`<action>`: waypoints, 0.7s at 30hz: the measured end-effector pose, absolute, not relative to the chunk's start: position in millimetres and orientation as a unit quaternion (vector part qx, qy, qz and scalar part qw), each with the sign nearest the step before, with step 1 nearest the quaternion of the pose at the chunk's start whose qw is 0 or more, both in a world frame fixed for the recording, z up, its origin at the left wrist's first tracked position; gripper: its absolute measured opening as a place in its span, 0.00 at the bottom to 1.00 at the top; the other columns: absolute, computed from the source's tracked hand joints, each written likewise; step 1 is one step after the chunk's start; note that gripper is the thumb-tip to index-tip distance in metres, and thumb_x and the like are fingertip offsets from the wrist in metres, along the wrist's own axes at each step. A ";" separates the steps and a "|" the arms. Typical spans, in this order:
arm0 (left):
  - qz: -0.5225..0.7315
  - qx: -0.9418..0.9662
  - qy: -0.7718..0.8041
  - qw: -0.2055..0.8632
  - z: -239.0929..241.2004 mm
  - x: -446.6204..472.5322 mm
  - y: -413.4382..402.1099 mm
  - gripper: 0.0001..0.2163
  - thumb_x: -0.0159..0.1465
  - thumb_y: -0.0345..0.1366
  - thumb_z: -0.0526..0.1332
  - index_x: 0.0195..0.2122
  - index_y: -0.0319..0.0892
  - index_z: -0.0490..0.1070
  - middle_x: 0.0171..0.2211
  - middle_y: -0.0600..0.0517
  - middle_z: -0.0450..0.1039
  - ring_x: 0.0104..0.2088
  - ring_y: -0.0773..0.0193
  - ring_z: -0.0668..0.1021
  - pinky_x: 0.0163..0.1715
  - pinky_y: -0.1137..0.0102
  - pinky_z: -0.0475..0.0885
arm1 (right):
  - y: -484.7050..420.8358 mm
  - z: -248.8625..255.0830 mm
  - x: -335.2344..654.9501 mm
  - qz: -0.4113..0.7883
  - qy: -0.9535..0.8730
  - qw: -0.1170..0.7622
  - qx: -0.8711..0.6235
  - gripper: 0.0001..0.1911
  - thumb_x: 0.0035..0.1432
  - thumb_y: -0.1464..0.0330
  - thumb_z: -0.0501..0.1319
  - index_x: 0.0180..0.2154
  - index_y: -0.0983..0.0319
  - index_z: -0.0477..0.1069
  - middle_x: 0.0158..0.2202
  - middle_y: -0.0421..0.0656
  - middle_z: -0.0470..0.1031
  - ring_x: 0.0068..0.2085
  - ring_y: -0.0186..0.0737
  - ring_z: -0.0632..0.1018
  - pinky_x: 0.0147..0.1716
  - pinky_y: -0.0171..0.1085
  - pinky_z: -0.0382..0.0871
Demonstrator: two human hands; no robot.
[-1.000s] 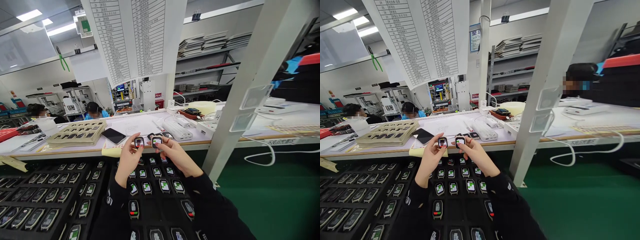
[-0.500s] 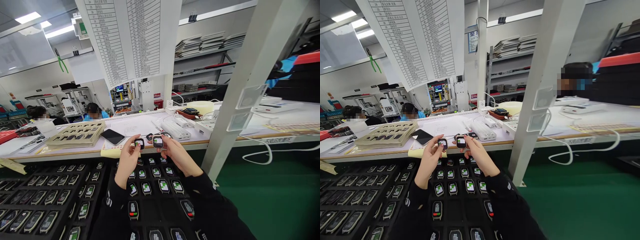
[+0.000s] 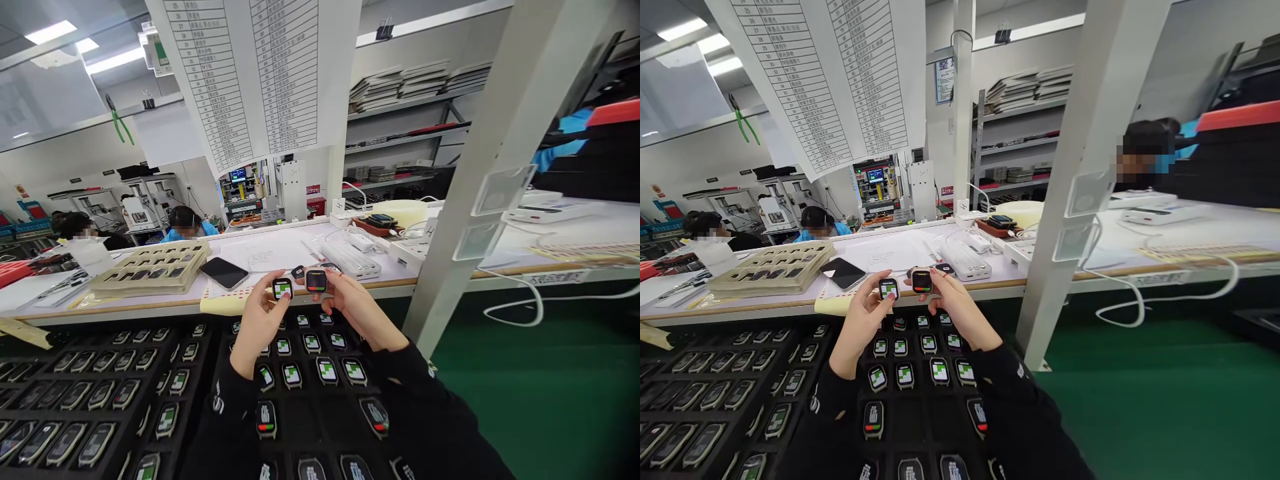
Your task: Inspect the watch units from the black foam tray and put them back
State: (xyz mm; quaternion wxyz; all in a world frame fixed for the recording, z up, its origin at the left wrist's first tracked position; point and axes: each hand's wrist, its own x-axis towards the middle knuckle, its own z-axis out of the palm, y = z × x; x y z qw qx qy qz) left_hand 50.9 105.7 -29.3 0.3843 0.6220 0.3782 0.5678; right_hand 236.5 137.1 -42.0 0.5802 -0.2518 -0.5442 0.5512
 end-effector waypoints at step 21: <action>0.569 0.628 0.376 0.374 -24.8 50.1 102.7 0.19 0.59 0.37 0.65 0.52 0.46 0.70 0.47 0.49 0.73 0.36 0.67 0.74 0.32 0.73 0.70 | 131.0 -34.4 235.6 0.556 -0.554 0.567 -0.249 0.24 0.55 0.50 0.68 0.44 0.63 0.77 0.44 0.52 0.78 0.31 0.42 0.73 0.18 0.32 0.63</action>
